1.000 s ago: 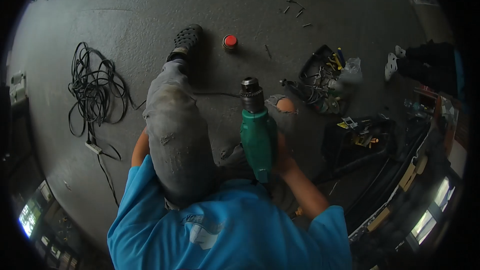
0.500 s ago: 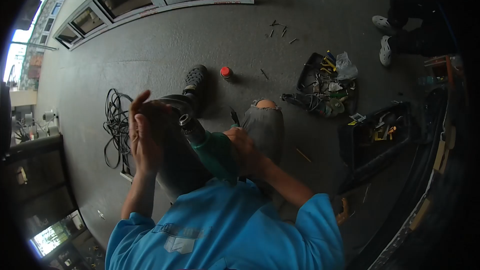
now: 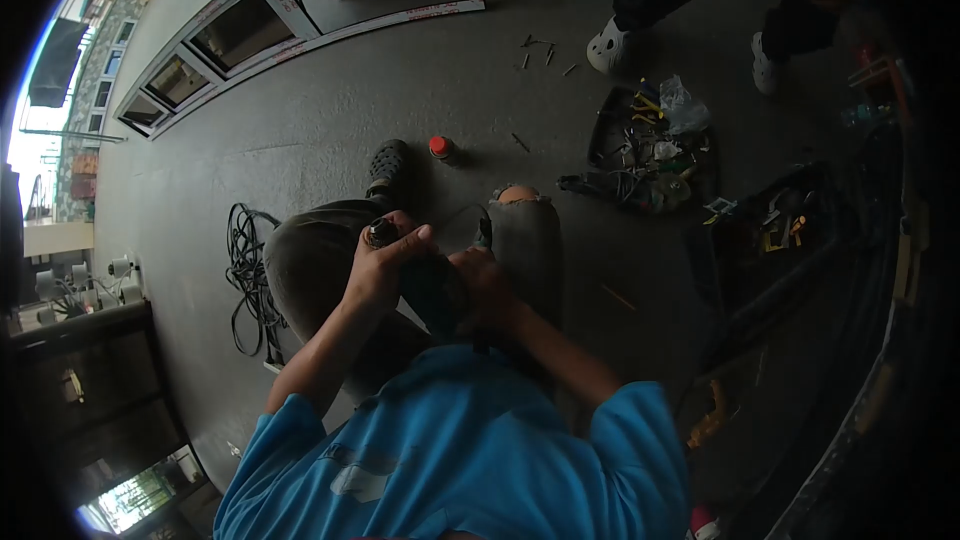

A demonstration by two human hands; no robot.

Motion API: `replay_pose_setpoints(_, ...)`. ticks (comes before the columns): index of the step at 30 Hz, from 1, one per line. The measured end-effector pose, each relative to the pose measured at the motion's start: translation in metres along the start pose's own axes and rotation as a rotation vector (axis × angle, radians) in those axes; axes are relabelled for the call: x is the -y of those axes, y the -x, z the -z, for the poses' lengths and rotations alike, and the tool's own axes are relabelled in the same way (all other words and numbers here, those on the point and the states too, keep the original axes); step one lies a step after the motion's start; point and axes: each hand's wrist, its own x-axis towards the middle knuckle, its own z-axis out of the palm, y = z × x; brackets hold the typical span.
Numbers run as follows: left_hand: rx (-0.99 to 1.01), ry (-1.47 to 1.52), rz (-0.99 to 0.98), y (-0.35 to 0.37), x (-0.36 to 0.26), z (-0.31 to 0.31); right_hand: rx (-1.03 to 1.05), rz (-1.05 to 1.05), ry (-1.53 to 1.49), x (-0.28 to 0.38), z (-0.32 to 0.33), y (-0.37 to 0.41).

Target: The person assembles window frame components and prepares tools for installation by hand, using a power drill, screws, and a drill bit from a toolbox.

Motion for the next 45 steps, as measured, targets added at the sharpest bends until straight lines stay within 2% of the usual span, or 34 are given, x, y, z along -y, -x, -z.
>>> replay_pose_setpoints(10, 0.017, -0.04, -0.05, 0.006, 0.019, 0.015, -0.028, 0.016, 0.027, -0.014, -0.023, 0.014)
replay_pose_setpoints(14, -0.039, 0.095, -0.005, 0.001, 0.02, 0.019, 0.067, -0.04, -0.034, -0.015, -0.024, 0.017)
replay_pose_setpoints(16, -0.046, 0.133, -0.01, -0.003, 0.022, 0.02, 0.05, -0.017, 0.005, -0.018, -0.027, 0.014)
replay_pose_setpoints(24, 0.034, 0.005, -0.081, -0.009, 0.02, 0.017, 0.014, -0.013, 0.116, -0.03, -0.034, 0.018)
replay_pose_setpoints(27, 0.024, 0.015, -0.117, -0.009, 0.013, 0.011, 0.041, -0.072, -0.01, -0.038, -0.038, 0.024)
replay_pose_setpoints(28, 0.038, 0.021, -0.115, -0.012, 0.016, 0.012, 0.112, -0.141, -0.052, -0.055, -0.051, 0.035)
replay_pose_setpoints(30, -0.038, 0.146, -0.029, -0.019, 0.023, 0.019, 0.165, -0.23, -0.066, -0.051, -0.046, 0.04)
replay_pose_setpoints(32, -0.058, 0.187, 0.041, -0.024, 0.023, 0.024, -0.002, -0.28, -0.241, -0.005, -0.018, 0.02)
replay_pose_setpoints(34, -0.126, 0.233, 0.164, -0.027, 0.015, 0.023, -0.041, -0.275, -0.204, 0.003, -0.017, 0.018)
replay_pose_setpoints(42, -0.077, 0.201, 0.24, -0.037, 0.02, 0.026, -0.049, -0.273, -0.289, 0.009, -0.015, 0.013)
replay_pose_setpoints(45, -0.106, 0.237, 0.207, -0.037, 0.022, 0.021, -0.067, -0.186, -0.155, 0.002, -0.022, 0.017)
